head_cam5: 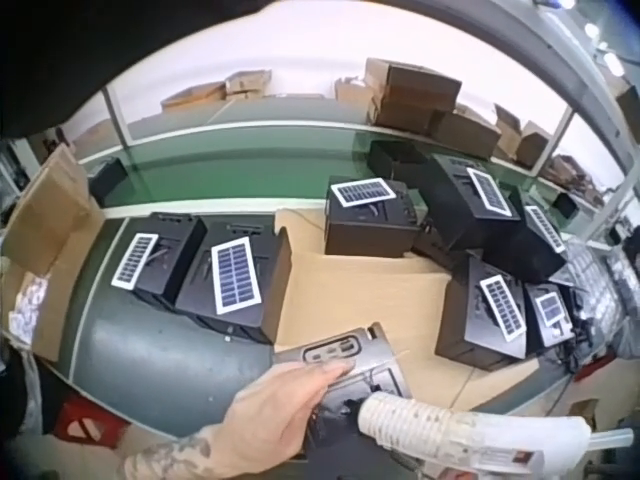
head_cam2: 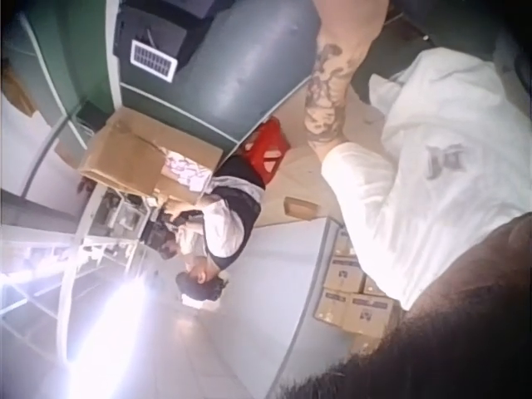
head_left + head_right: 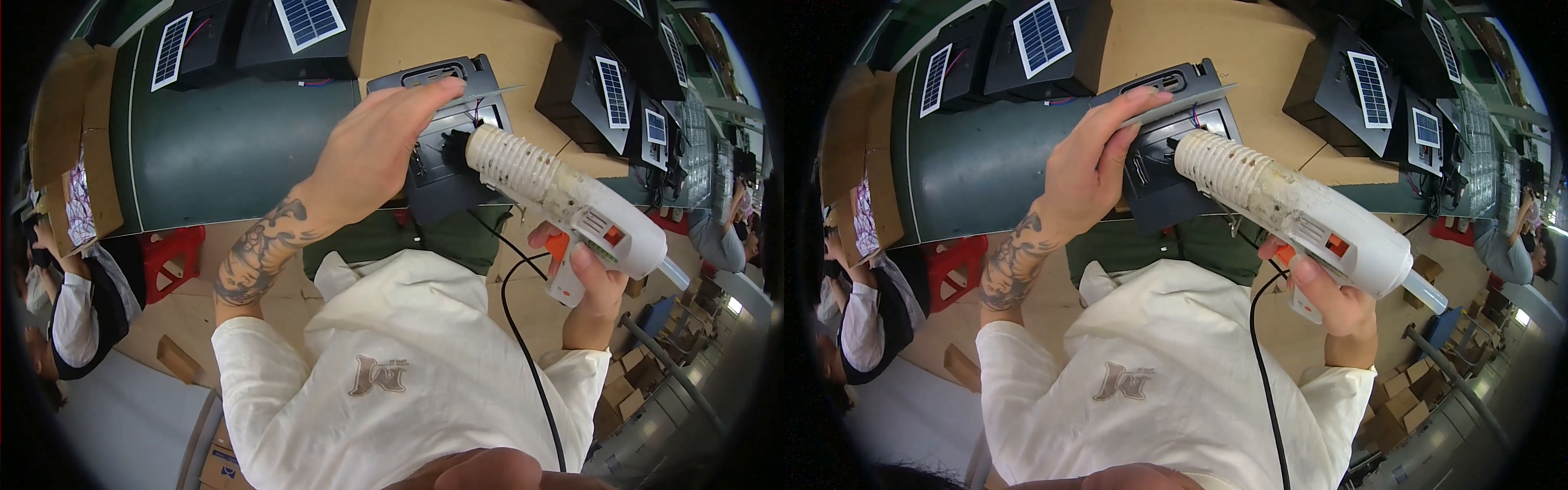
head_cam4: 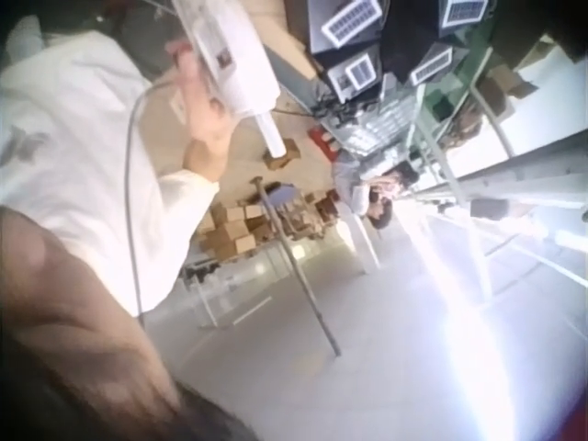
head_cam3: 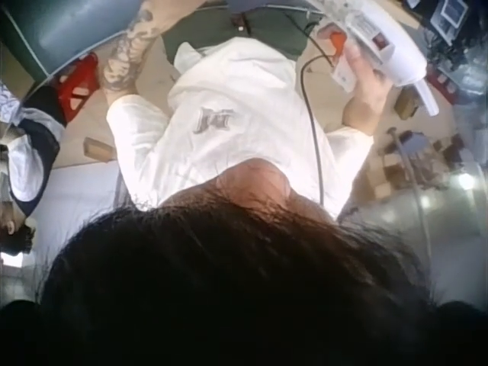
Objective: The person assembles solar-powered devices by applying hot glue with a glue gun to secure internal wiring and components within a plastic housing and to a solar panel.
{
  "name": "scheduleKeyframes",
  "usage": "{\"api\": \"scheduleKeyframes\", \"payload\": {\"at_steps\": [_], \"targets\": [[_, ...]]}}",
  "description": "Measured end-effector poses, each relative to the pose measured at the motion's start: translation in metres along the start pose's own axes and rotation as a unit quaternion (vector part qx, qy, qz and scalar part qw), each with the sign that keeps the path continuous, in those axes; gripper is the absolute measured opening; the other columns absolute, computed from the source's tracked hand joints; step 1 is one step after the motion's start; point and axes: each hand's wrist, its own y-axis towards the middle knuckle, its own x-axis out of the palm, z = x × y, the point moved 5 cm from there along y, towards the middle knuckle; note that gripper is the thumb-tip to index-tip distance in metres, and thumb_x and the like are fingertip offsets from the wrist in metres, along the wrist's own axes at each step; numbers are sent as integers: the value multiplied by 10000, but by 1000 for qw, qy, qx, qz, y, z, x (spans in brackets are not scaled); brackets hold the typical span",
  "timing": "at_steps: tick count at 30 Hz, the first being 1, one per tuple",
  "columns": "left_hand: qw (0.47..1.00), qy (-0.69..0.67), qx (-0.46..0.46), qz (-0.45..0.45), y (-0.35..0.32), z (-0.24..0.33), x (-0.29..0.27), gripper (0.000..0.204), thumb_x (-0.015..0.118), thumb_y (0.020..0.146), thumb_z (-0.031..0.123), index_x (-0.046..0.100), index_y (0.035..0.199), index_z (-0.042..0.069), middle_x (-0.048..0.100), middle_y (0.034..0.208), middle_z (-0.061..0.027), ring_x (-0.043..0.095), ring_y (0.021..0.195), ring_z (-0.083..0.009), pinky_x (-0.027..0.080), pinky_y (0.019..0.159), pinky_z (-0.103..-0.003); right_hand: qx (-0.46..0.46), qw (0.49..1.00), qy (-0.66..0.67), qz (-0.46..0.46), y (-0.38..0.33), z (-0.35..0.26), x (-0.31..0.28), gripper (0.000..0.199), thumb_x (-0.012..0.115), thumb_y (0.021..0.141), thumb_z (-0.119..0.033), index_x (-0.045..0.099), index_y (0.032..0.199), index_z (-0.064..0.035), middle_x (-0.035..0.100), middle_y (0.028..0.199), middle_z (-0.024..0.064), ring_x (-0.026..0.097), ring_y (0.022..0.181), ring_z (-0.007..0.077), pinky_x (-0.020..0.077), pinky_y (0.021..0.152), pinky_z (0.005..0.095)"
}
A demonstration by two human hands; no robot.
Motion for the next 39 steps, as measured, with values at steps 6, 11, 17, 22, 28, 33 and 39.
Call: {"api": "scheduleKeyframes", "payload": {"at_steps": [6, 11, 17, 22, 28, 33, 39], "targets": [[1000, 10, 26, -2, -4, -5, 2, 520, 537, 780, -149, 536, 1281, -11, 634, 1241, -133, 648, 1000, -299, 516, 873, -381, -12, 1000, -17, 5, 7, -2, 3, 603, 676, 818, -288, 518, 1271, 76, 676, 915, 216, 685, 759, 255, 497, 503, 251], [999, 15, 37, -5, -5, -7, 2, 552, 528, 755, -157, 533, 1290, -20, 640, 1233, -136, 650, 995, -296, 518, 875, -386, -5, 1000, -30, 6, 6, -2, 2, 601, 679, 812, -274, 516, 1273, 75, 671, 952, 228, 683, 754, 261, 496, 504, 253], [1000, 16, 21, -10, -4, -4, 2, 577, 532, 745, -164, 535, 1303, -18, 644, 1226, -131, 653, 967, -287, 519, 867, -384, 3, 999, -40, 5, 5, 0, -3, 587, 678, 809, -238, 513, 1274, 79, 653, 1023, 248, 674, 742, 286, 492, 501, 258], [1000, 23, 17, 7, -4, -4, 2, 567, 543, 750, -169, 556, 1293, -6, 653, 1214, -119, 660, 946, -281, 524, 857, -374, -10, 999, -53, 3, 4, -1, -8, 573, 679, 810, -222, 517, 1271, 78, 652, 1032, 244, 674, 752, 285, 496, 516, 265], [1000, 23, 12, 3, -3, -2, 2, 580, 551, 746, -178, 556, 1298, 0, 653, 1225, -119, 663, 940, -280, 523, 864, -369, -26, 996, -42, 71, 1, -8, -1, 572, 687, 798, -221, 528, 1268, 64, 662, 999, 232, 673, 754, 280, 494, 529, 267], [1000, 20, 15, 9, -5, -3, 3, 592, 535, 740, -182, 557, 1301, 7, 647, 1242, -108, 658, 958, -283, 518, 876, -367, -15, 992, -67, 109, -4, -11, -1, 595, 690, 779, -228, 528, 1275, 57, 664, 1002, 230, 671, 750, 285, 483, 534, 268], [1000, 16, 22, 10, -5, -4, 2, 588, 525, 734, -173, 572, 1290, 12, 641, 1258, -100, 651, 995, -273, 508, 892, -364, -13, 994, -96, 53, 0, -25, 3, 555, 679, 795, -145, 523, 1291, 48, 659, 1026, 204, 660, 814, 275, 499, 670, 319]]}}
